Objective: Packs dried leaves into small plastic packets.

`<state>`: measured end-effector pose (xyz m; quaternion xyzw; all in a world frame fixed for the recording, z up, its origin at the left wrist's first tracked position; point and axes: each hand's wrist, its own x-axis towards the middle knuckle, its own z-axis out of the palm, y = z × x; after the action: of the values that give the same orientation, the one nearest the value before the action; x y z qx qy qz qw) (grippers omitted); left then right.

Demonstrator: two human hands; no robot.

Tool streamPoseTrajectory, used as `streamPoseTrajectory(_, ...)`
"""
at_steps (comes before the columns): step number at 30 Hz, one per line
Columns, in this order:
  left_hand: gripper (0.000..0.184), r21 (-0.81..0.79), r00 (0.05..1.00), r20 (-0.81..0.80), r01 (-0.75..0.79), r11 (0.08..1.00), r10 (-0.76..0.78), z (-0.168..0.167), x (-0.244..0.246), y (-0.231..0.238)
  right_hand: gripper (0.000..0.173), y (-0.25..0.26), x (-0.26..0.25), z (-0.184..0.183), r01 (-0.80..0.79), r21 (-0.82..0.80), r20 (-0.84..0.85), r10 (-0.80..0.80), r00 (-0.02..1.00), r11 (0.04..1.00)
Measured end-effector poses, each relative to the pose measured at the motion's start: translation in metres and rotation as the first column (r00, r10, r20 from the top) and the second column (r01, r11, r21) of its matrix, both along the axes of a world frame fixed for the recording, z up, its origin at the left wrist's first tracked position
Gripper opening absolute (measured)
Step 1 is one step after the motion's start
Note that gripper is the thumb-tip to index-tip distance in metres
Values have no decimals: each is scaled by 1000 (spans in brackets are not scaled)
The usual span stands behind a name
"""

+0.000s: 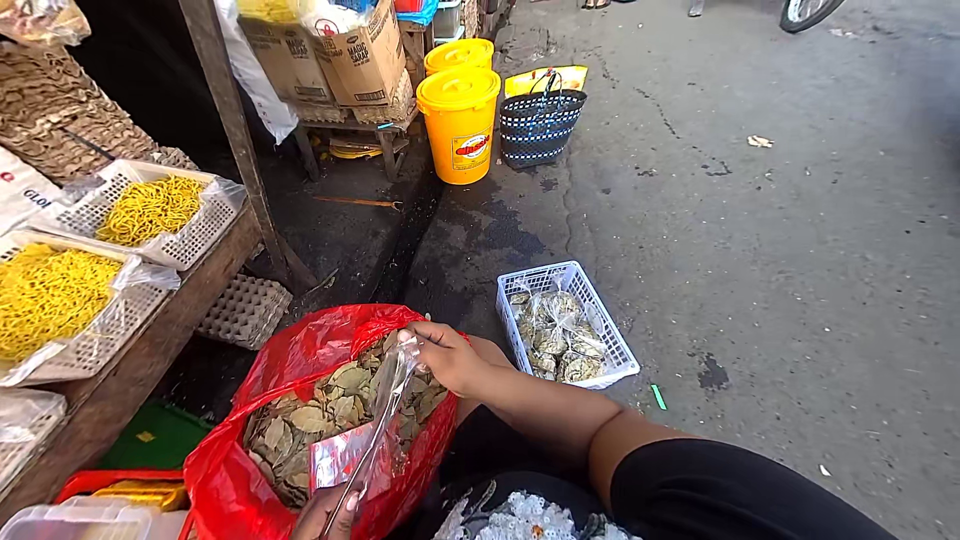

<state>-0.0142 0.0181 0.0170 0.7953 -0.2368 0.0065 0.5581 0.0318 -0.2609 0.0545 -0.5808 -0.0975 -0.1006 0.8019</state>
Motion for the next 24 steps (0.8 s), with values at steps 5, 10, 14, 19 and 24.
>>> streamPoseTrajectory(5, 24, -124, 998, 44, -31, 992, 36, 0, 9, 9, 31, -6, 2, -5, 61, 168, -62, -51, 997, 984)
streamPoseTrajectory(10, 22, -291, 998, 56, -15, 957, 33, -3, 14, 16, 30, -6, 3, -7, 32, 205, -121, -7, 993, 978)
streamPoseTrajectory(14, 17, -340, 998, 49, -24, 940, 43, -3, 16, 18, 31, -5, 6, -8, -49, 141, -151, 71, 986, 989)
streamPoseTrajectory(19, 22, -394, 996, 60, -35, 918, 63, -3, 21, 26, 30, -10, 9, -12, -147, -14, -215, 141, 966, 989)
streamPoseTrajectory(24, 24, -358, 976, 115, -131, 924, 183, 5, 20, 29, 29, -15, 7, -9, -59, -599, -134, -28, 991, 799)
